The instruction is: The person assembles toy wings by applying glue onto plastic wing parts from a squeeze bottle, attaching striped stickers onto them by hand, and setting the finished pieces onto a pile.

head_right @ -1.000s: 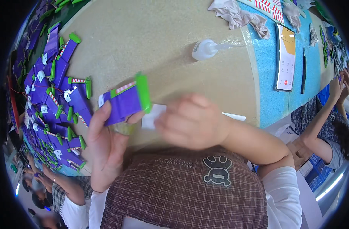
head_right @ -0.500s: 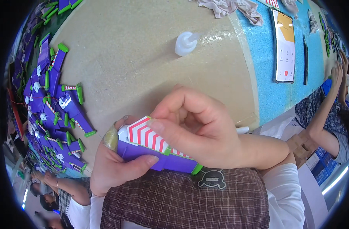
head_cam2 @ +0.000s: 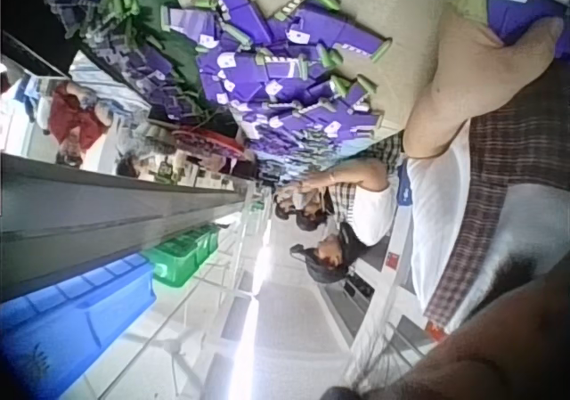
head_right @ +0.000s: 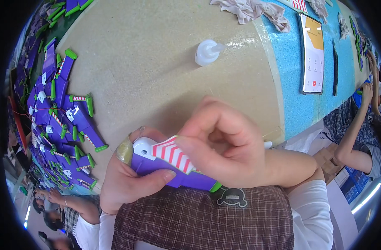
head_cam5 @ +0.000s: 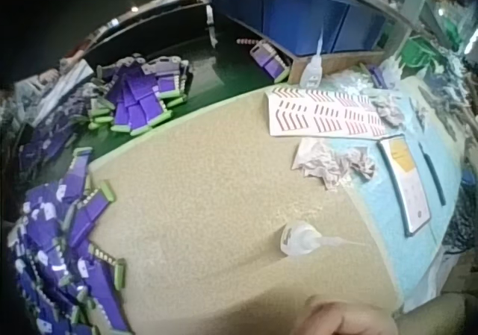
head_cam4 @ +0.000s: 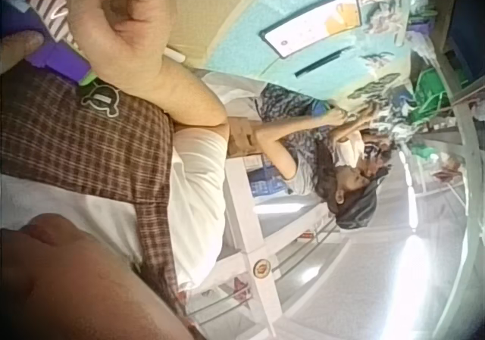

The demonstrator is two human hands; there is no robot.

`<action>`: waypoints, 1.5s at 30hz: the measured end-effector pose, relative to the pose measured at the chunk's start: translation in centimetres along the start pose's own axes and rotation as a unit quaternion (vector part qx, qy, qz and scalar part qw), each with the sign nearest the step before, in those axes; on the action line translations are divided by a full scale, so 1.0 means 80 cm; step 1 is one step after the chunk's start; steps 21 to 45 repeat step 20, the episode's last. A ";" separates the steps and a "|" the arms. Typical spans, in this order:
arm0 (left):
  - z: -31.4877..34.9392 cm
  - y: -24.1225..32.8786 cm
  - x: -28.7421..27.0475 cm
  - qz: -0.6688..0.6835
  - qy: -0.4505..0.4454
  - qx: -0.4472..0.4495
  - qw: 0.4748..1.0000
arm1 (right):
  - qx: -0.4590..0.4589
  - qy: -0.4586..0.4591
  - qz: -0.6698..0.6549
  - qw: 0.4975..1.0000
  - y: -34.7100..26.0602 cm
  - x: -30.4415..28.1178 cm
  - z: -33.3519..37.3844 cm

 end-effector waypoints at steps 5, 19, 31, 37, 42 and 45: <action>0.004 0.000 0.000 -0.013 -0.003 -0.020 1.000 | 0.033 -0.016 0.001 0.999 0.000 0.002 0.001; 0.008 -0.010 -0.007 -0.034 0.035 0.070 0.996 | -0.045 -0.006 0.216 0.975 -0.005 0.007 -0.003; 0.006 -0.009 -0.009 -0.034 0.022 0.116 0.992 | -0.048 -0.004 0.216 0.975 -0.006 0.008 -0.006; 0.006 -0.009 -0.009 -0.034 0.022 0.116 0.992 | -0.048 -0.004 0.216 0.975 -0.006 0.008 -0.006; 0.006 -0.009 -0.009 -0.034 0.022 0.116 0.992 | -0.048 -0.004 0.216 0.975 -0.006 0.008 -0.006; 0.006 -0.009 -0.009 -0.034 0.022 0.116 0.992 | -0.048 -0.004 0.216 0.975 -0.006 0.008 -0.006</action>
Point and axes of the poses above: each hand's wrist, its own z-axis away from the middle knuckle, its own x-axis out of the palm, y = z × x, the point moved 5 cm from there along -z, towards the middle knuckle, and after that the axes turned 15 degrees about y, right-handed, at the moved point
